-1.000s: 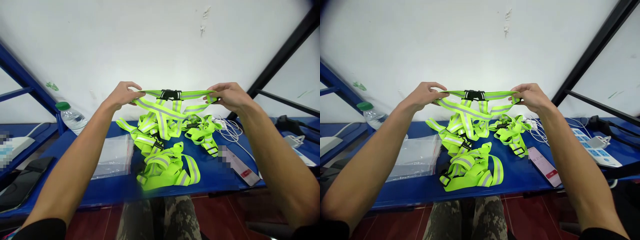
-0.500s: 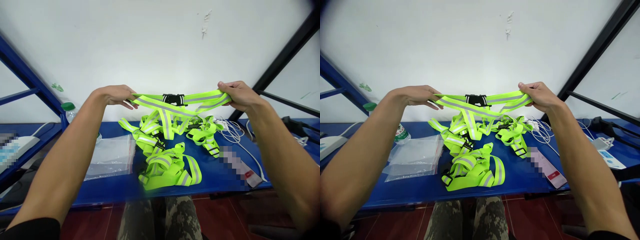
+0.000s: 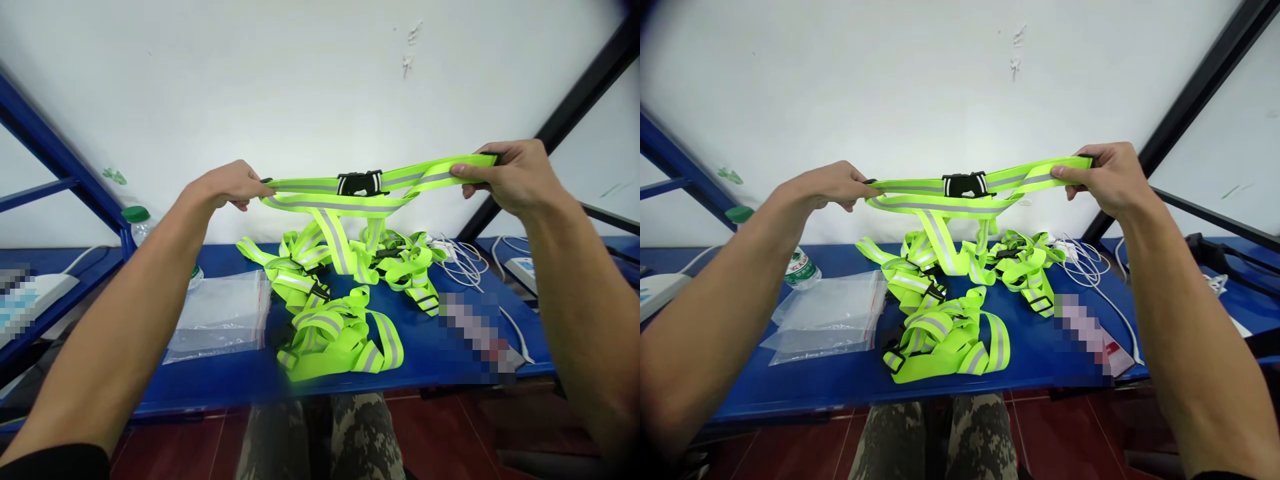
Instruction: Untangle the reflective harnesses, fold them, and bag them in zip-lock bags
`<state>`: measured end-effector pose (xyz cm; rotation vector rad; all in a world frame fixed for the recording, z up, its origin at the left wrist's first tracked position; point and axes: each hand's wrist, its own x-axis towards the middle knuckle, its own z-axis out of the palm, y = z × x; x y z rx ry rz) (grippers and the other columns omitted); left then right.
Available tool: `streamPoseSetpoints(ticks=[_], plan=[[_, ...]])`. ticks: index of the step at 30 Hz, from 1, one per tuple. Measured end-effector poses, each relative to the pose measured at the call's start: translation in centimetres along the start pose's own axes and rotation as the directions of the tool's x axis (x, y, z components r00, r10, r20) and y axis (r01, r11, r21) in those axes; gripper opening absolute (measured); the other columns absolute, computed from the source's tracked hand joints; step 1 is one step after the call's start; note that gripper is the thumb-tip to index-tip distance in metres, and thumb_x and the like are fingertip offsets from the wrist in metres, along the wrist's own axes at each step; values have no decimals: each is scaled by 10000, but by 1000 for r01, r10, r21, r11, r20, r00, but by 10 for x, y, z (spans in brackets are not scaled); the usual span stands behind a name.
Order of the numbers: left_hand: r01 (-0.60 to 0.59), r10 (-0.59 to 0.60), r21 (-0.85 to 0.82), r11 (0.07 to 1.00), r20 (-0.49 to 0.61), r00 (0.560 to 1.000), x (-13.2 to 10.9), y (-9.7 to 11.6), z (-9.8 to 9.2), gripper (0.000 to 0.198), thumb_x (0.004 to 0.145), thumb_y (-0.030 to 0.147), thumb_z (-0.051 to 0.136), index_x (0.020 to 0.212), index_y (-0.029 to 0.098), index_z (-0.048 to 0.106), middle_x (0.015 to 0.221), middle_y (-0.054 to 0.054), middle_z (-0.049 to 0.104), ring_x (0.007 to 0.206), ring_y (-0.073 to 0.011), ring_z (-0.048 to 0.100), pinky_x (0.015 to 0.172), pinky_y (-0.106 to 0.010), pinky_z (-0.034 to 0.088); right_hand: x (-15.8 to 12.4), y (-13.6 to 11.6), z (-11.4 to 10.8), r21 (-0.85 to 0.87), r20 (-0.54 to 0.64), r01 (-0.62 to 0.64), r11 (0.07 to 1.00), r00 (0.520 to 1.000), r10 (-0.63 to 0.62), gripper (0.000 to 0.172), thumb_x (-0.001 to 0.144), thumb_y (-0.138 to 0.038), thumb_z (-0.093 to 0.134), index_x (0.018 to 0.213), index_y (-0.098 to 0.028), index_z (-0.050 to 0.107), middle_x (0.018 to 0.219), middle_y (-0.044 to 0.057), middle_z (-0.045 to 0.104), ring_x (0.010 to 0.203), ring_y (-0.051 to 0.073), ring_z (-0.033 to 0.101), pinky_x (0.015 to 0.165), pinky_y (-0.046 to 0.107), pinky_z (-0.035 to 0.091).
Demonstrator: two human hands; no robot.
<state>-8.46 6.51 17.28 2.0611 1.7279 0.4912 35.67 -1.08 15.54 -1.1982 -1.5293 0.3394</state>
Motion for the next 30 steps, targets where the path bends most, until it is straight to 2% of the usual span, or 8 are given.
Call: streamPoseSetpoints(ticks=[2, 4, 8, 12, 14, 20, 26, 30], plan=[[-22, 20, -40, 999, -54, 998, -1, 5, 6, 189, 610, 331, 769, 606, 155, 701, 560, -75, 573, 616, -224, 626, 561, -316, 506, -1, -3, 6, 72, -19, -3, 997, 1000, 4, 189, 628, -160, 858, 711, -117, 694, 653, 57, 682, 568, 153, 637, 600, 345, 574], [-87, 91, -168, 982, 15, 996, -7, 9, 11, 159, 633, 275, 739, 744, 161, 754, 714, -93, 660, 728, -230, 665, 632, -320, 543, -2, -4, 11, 163, -36, -27, 986, 999, 33, 178, 627, -92, 834, 708, -125, 679, 726, 71, 705, 679, 200, 690, 690, 402, 609], [-177, 306, -545, 819, 155, 939, -20, 10, 13, 405, 659, 280, 773, 1061, 243, 744, 1004, -77, 702, 836, -201, 672, 756, -341, 573, -2, -1, 17, 256, -124, -69, 964, 987, 103, 200, 635, -9, 784, 722, -134, 655, 738, 63, 679, 714, 227, 698, 686, 443, 617], [-162, 389, -632, 758, 240, 889, -26, 9, 7, 447, 643, 534, 811, 931, 194, 770, 861, -94, 693, 707, -193, 634, 700, -370, 552, 2, 1, 18, 309, -158, -82, 948, 978, 136, 212, 629, 10, 768, 747, -127, 657, 734, 56, 663, 687, 233, 688, 656, 465, 597], [-213, 424, -589, 780, 247, 871, -29, 14, 4, 460, 611, 523, 840, 925, 194, 775, 797, -71, 680, 681, -179, 612, 696, -370, 539, 4, -1, 16, 320, -209, -39, 947, 972, 111, 208, 643, 24, 748, 764, -118, 658, 738, 52, 655, 679, 231, 684, 651, 480, 580], [-376, 390, -323, 868, -25, 921, -37, 45, -2, 280, 766, 369, 762, 968, 175, 746, 730, -24, 609, 784, -178, 626, 734, -352, 526, 4, -11, -2, 237, -207, -28, 971, 975, 79, 195, 690, 30, 733, 816, -100, 660, 765, 78, 648, 694, 221, 672, 635, 493, 549], [-465, 387, -293, 835, -289, 876, -23, 62, 0, 320, 841, 456, 670, 823, 137, 682, 765, -34, 538, 807, -202, 659, 765, -410, 512, 4, -21, -19, 191, -381, 153, 970, 922, -71, 191, 710, -15, 708, 810, -174, 669, 658, 23, 613, 504, 163, 619, 443, 345, 523], [-424, 390, -503, 753, -177, 903, -16, 70, 4, 252, 863, 391, 649, 982, 170, 669, 864, -26, 568, 782, -151, 636, 757, -364, 515, 6, -18, -14, 118, -431, 148, 982, 899, -84, 201, 740, -72, 738, 894, -179, 666, 723, 13, 626, 525, 146, 635, 492, 355, 565]])
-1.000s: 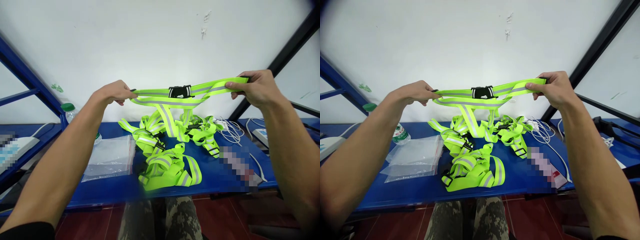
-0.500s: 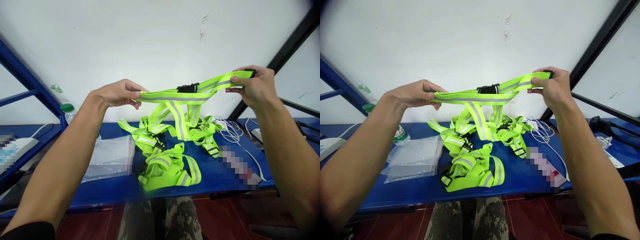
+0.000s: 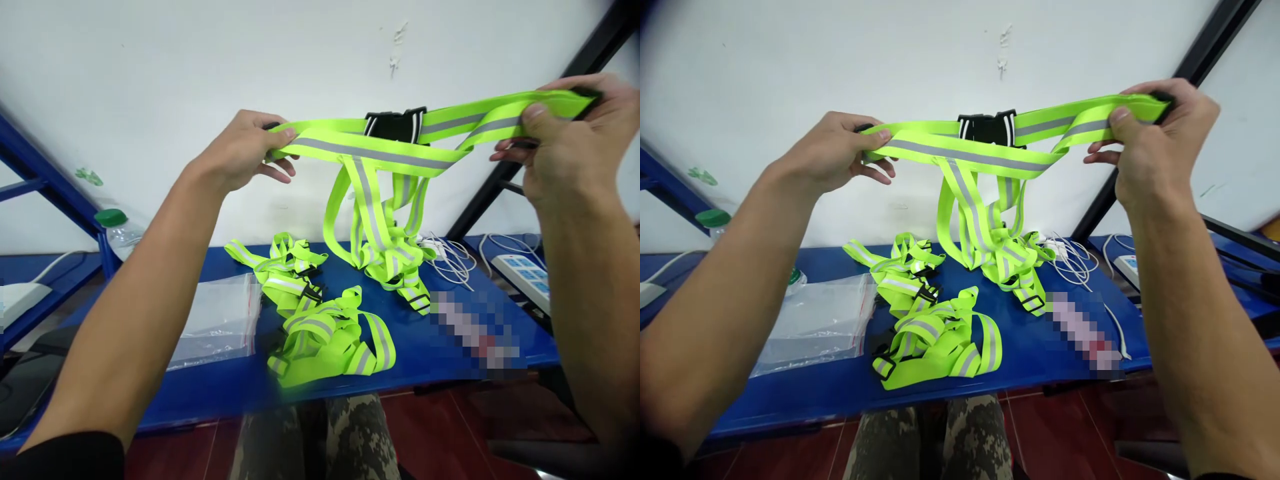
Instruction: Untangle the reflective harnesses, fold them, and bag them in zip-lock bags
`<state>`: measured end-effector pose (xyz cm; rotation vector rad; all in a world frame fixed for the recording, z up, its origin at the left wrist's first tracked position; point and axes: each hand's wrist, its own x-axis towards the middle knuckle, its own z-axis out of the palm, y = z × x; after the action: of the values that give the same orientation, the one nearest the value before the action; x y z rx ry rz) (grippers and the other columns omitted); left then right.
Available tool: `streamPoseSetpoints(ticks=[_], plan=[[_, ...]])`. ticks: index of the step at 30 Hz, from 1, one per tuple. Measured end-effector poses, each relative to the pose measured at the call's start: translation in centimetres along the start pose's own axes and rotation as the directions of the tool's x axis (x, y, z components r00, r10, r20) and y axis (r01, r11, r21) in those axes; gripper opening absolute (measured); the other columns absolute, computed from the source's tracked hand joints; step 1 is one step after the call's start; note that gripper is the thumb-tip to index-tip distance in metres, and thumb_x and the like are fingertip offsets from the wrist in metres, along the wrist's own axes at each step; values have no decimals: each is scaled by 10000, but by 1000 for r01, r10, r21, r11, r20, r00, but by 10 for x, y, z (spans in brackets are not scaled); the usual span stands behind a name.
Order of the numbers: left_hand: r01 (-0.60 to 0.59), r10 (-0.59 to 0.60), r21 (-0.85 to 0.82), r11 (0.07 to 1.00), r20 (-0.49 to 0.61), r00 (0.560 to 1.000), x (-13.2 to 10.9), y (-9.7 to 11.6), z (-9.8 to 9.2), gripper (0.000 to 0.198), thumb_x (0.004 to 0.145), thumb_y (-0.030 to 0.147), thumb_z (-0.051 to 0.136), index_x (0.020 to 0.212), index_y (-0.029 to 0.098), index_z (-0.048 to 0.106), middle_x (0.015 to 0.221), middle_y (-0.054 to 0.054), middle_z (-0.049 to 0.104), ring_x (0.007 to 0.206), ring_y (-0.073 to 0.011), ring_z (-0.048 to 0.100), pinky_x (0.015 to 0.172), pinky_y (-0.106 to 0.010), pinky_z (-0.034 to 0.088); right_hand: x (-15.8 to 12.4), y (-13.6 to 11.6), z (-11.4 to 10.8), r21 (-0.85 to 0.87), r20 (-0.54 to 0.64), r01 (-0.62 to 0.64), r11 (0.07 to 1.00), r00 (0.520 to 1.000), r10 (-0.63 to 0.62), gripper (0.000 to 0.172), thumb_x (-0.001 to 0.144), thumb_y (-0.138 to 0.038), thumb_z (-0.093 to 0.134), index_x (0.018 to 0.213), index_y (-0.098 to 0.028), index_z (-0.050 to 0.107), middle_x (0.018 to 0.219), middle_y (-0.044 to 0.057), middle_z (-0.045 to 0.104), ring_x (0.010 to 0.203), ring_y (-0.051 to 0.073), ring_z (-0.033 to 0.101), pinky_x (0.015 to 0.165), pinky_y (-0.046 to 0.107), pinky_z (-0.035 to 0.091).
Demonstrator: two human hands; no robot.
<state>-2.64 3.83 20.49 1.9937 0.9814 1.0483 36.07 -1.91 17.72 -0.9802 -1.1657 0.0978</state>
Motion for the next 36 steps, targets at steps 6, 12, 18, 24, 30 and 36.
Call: streamPoseSetpoints(ticks=[6, 12, 18, 24, 30, 36], plan=[[111, -106, -11, 994, 233, 967, -10, -14, -6, 489, 886, 617, 552, 718, 159, 572, 611, 9, 391, 524, -74, 442, 641, -337, 503, -12, 7, -2, 72, 117, -122, 990, 987, 113, 158, 723, -44, 734, 816, -155, 671, 686, 42, 620, 564, 189, 657, 506, 382, 570], [139, -198, 187, 972, 347, 917, -11, -34, -15, 462, 698, 547, 794, 633, 160, 548, 525, 22, 438, 559, -100, 484, 707, -388, 508, -15, 19, 12, 30, 230, -275, 961, 937, 261, 152, 710, -16, 716, 798, -134, 681, 660, 40, 628, 497, 116, 563, 461, 301, 456], [35, 21, 312, 950, -177, 984, 12, -21, -10, 410, 799, 502, 704, 711, 118, 591, 591, 0, 556, 575, -82, 525, 651, -300, 450, 17, 5, 53, 102, 76, -284, 953, 958, 277, 192, 764, 29, 619, 786, -161, 615, 581, -16, 561, 412, 90, 501, 463, 287, 431], [-103, 251, 447, 888, -286, 925, -58, -3, -15, 326, 876, 494, 605, 957, 191, 692, 742, 31, 647, 739, -102, 544, 713, -238, 429, -31, -19, 17, 372, 229, -131, 919, 972, 46, 211, 683, -49, 721, 800, -208, 647, 704, -22, 618, 600, 147, 652, 645, 352, 549], [-35, -67, 615, 788, 141, 988, -133, -104, 23, 398, 878, 523, 549, 1031, 218, 753, 982, -81, 714, 901, -227, 633, 811, -322, 470, -155, 42, 2, -108, 556, -534, 838, 667, 497, 179, 691, -313, 825, 836, -244, 747, 898, 32, 735, 794, 207, 686, 860, 424, 541], [-153, -142, 763, 629, 306, 941, -139, -111, 64, 588, 760, 430, 661, 1283, 164, 632, 1295, -175, 605, 1230, -351, 526, 1044, -451, 411, -168, 58, 20, -157, 714, -286, 945, 629, 309, 190, 741, -385, 762, 846, -230, 729, 999, 57, 744, 1019, 269, 671, 952, 450, 503]])
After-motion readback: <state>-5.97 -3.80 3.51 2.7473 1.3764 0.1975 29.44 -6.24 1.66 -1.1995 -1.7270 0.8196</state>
